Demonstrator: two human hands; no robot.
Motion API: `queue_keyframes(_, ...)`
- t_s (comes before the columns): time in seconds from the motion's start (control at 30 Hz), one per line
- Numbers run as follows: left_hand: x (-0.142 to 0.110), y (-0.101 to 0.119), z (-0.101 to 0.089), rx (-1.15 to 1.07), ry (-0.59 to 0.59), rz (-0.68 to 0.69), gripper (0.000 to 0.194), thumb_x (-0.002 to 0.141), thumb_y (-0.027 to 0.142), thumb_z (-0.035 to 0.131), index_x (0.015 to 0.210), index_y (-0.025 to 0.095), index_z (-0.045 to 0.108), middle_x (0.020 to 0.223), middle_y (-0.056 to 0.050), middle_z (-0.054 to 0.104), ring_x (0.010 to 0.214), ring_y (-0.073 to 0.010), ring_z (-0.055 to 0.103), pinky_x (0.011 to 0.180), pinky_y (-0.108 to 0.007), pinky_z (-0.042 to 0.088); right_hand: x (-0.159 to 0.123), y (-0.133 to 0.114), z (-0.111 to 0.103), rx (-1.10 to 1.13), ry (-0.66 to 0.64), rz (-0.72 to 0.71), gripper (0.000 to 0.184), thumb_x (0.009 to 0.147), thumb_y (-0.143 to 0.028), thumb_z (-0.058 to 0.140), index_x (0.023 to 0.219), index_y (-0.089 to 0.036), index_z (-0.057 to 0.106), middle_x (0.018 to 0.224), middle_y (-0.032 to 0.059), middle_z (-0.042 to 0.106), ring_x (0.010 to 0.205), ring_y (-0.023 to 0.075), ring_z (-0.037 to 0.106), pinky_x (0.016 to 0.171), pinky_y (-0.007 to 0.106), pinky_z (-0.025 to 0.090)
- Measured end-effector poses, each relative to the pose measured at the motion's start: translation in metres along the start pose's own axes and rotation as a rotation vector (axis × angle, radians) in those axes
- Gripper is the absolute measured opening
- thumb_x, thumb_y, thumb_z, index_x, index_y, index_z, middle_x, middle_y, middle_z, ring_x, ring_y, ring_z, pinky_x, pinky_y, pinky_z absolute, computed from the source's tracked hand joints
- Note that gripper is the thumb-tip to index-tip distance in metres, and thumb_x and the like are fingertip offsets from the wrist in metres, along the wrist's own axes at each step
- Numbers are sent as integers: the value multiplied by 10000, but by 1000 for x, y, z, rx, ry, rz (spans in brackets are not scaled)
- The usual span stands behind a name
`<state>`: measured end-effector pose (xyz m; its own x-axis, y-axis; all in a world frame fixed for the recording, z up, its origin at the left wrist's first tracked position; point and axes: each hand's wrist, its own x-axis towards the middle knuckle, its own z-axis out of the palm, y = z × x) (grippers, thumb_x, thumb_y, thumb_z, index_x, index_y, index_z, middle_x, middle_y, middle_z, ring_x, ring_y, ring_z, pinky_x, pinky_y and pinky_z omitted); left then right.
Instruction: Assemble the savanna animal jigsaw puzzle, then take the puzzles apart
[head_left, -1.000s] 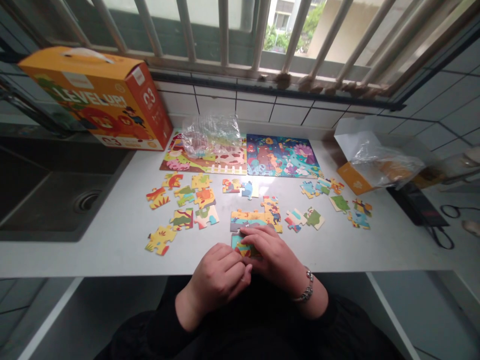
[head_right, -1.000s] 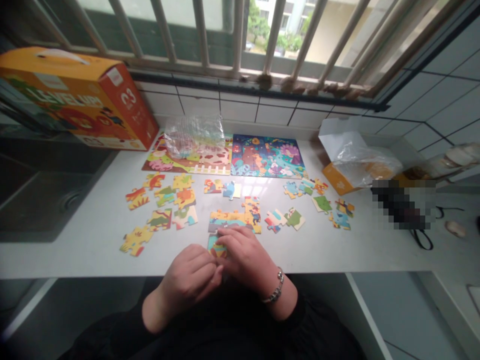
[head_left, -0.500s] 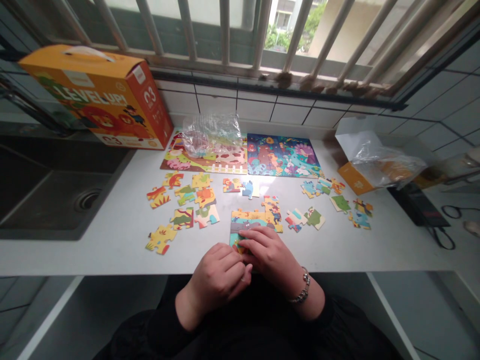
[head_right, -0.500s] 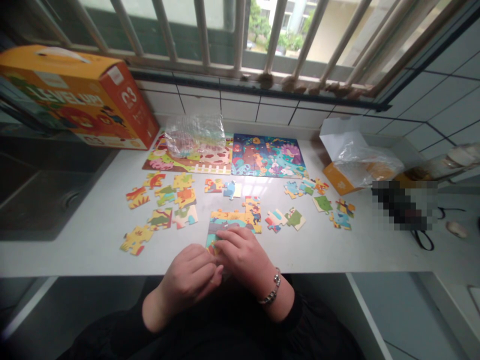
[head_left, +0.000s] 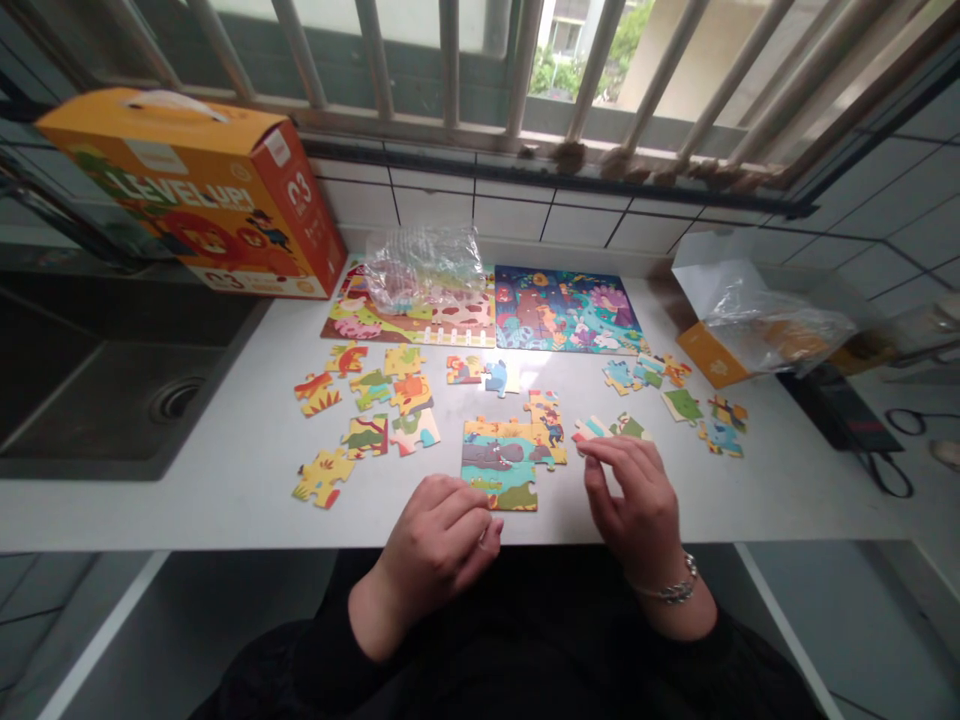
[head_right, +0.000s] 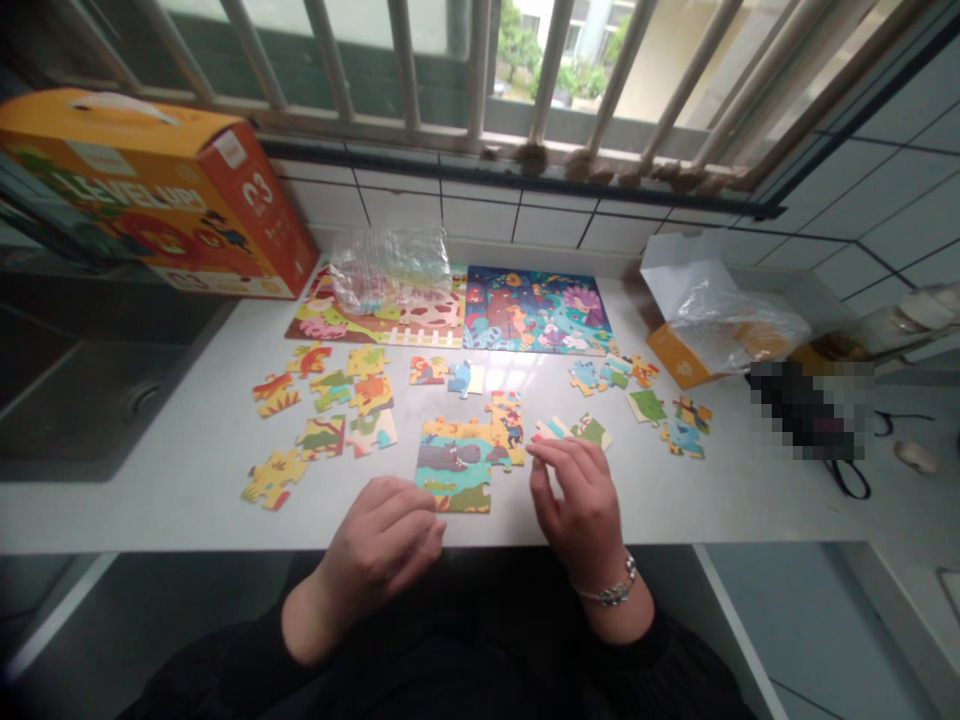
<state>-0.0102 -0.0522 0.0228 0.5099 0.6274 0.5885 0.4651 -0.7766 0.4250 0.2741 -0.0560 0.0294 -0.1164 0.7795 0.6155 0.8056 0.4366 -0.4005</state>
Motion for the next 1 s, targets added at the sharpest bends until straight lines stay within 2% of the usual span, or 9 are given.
queue_keyframes(0.07,1,0,3,55,-36,-10,31,1035,168,723,1053,192,731,1145,-95,840,1064,-277,756,965,-454,539,-5,17,-11,-91,4,8,273,1044,-104,655,1261,-248,736,1131,100,811,1078,310,734,1011,529,589)
queue_keyframes(0.17,2,-1,7,123,-115,9,117,1085,259,700,1167,201,762,1349,-101,825,1254,-301,756,1058,-470,501,-13,41,-25,-221,21,28,180,1057,-157,660,1196,-226,749,1084,94,804,1044,304,726,1015,509,576)
queue_keyframes(0.27,3,-1,8,141,-172,18,145,1113,285,666,1187,202,761,1338,-83,833,1226,-289,776,1020,-459,487,-18,64,-33,-337,43,84,132,1072,-210,643,1150,-206,750,1077,104,809,1032,309,730,1020,501,556)
queue_keyframes(0.43,7,0,8,143,-171,14,124,1115,246,653,1158,192,756,1280,-85,846,1165,-293,788,964,-447,500,-21,91,-33,-426,37,197,158,1072,-243,599,1129,-189,736,1103,128,808,1068,337,730,1036,511,533)
queue_keyframes(0.6,8,0,9,128,-153,14,92,1101,204,667,1128,181,752,1266,-86,845,1159,-295,787,963,-443,510,-19,97,-22,-371,-50,230,204,1062,-265,595,1186,-184,734,1188,150,798,1154,351,717,1081,522,528)
queue_keyframes(0.7,7,-1,10,126,-156,11,85,1097,201,670,1118,182,750,1265,-85,844,1155,-292,787,962,-441,515,-18,98,-21,-318,-132,218,265,1060,-345,655,1265,-193,724,1285,158,794,1216,355,718,1111,525,526)
queue_keyframes(0.83,6,-2,10,117,-166,7,82,1096,202,670,1119,181,746,1267,-88,841,1162,-292,784,957,-441,518,-20,102,-32,-290,-215,235,386,1075,-454,654,1349,-185,696,1279,178,790,1193,366,729,1093,537,551)
queue_keyframes(1.0,6,-2,9,120,-168,6,87,1098,203,658,1100,187,744,1248,-88,842,1134,-287,788,933,-435,522,-28,99,-52,-333,-259,382,560,1043,-538,687,1456,-164,637,1145,158,785,1022,350,750,986,523,609)
